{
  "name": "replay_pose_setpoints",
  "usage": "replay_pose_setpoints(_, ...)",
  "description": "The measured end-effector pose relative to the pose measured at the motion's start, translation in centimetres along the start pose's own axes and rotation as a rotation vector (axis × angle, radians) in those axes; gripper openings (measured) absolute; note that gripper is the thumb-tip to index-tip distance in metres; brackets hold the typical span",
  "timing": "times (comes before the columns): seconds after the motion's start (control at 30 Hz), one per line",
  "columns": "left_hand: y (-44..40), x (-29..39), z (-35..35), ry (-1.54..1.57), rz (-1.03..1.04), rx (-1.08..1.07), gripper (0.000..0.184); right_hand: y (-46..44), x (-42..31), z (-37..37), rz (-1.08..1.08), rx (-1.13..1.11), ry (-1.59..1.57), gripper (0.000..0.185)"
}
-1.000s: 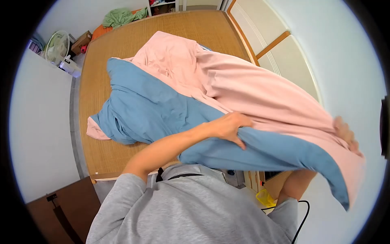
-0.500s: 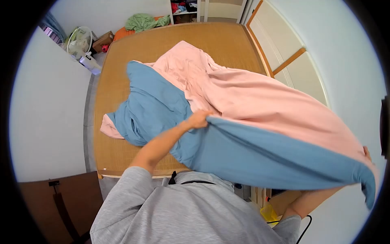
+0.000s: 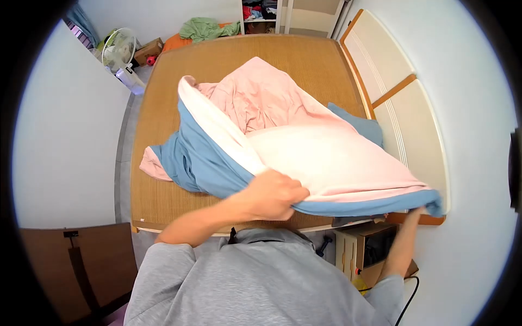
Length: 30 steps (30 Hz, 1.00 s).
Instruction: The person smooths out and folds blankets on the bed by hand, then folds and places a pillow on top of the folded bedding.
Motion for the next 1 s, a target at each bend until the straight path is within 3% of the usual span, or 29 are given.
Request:
replay_pose_setpoints(0.1, 3.1, -1.9, 9.3, -0.031, -0.072, -0.173, 0.015, 4.9, 14.8, -1.3, 0.447, -0.035, -0.016, 0.067)
replay_pose_setpoints(0.17, 4.4, -4.9, 12.9, -0.061, -0.277, -0.246, 0.012, 13.0, 22.6, -0.5, 0.711, -0.048, -0.131, 0.075)
replay_pose_setpoints(0.2, 4.8, -5.4, 14.3, -0.058, -0.282, -0.245, 0.012, 17.3, 24.4, 0.2, 0.776, 0.065, -0.269, 0.077)
replay_pose_setpoints(0.27, 6.6, -5.3, 17.2, -0.091, -0.255, -0.289, 0.011, 24.3, 26.8, 4.2, 0.942, -0.197, -0.443, 0.078)
replay_pose_setpoints(0.3, 7.6, -5.0, 18.5, -0.093, -0.27, -0.296, 0.011, 26.0, 27.8, 5.0, 0.959, -0.195, -0.437, 0.078)
replay_pose_setpoints(0.37, 9.1, -3.4, 21.1, -0.027, -0.2, -0.349, 0.011, 29.6, 31.3, 4.9, 1.118, -0.199, 0.052, 0.063)
replay_pose_setpoints(0.4, 9.3, -3.0, 21.3, -0.029, -0.201, -0.353, 0.011, 28.7, 33.1, 4.4, 1.122, -0.199, 0.049, 0.063)
replay_pose_setpoints(0.47, 10.1, -2.1, 22.2, 0.01, -0.191, -0.441, 0.013, 23.4, 37.8, 1.3, 0.888, -0.172, 0.304, 0.052)
replay_pose_setpoints(0.5, 10.6, -2.3, 22.8, 0.002, -0.198, -0.474, 0.019, 23.4, 34.9, 1.8, 0.824, -0.016, 0.21, 0.044)
replay_pose_setpoints(0.57, 10.2, -2.7, 20.6, 0.077, -0.272, -0.387, 0.025, 25.0, 24.0, 6.0, 0.517, -0.016, -0.023, 0.039)
replay_pose_setpoints(0.6, 10.2, -3.1, 19.2, 0.158, -0.351, -0.301, 0.031, 21.9, 23.1, 5.5, 0.391, -0.099, -0.098, 0.037)
replay_pose_setpoints(0.63, 10.7, -3.6, 18.7, 0.157, -0.366, -0.288, 0.031, 22.8, 20.3, 6.7, 0.425, -0.066, -0.176, 0.037)
replay_pose_setpoints(0.7, 13.1, -9.4, 18.3, 0.542, -0.923, -0.111, 0.049, 25.1, 14.6, 9.3, 0.407, -0.235, -0.314, 0.045)
replay_pose_setpoints(0.73, 13.5, -10.9, 18.1, 0.533, -0.925, -0.086, 0.049, 26.1, 12.4, 10.0, 0.364, -0.309, -0.335, 0.05)
replay_pose_setpoints(0.8, 14.5, -14.7, 14.1, -0.184, -0.877, 0.132, 0.069, 30.1, 6.8, 11.6, 0.316, -0.331, -0.383, 0.055)
replay_pose_setpoints(0.83, 14.4, -15.8, 13.4, -0.194, -0.883, 0.149, 0.069, 30.4, 5.5, 10.4, 0.297, -0.236, -0.409, 0.057)
replay_pose_setpoints(0.9, 17.3, -20.4, 10.8, -0.329, -1.288, 0.174, 0.091, 33.4, 0.7, 10.3, 0.218, -0.187, -0.507, 0.056)
replay_pose_setpoints(0.93, 18.1, -22.3, 9.7, -0.387, -1.388, 0.202, 0.095, 32.9, -2.2, 7.4, -0.148, 0.002, -0.333, 0.05)
replay_pose_setpoints(1.0, 20.1, -26.3, 7.4, -0.452, -1.579, 0.235, 0.098, 33.9, -6.7, 5.7, -0.427, -0.125, -0.385, 0.032)
Point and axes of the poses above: each hand's wrist, its own y-axis away from the middle knuckle, its own z-axis out of the palm, x = y × z, the point moved 10 cm from there along -y, towards the middle knuckle, and after that the axes turned 12 degrees about x, right-handed, at the moved point
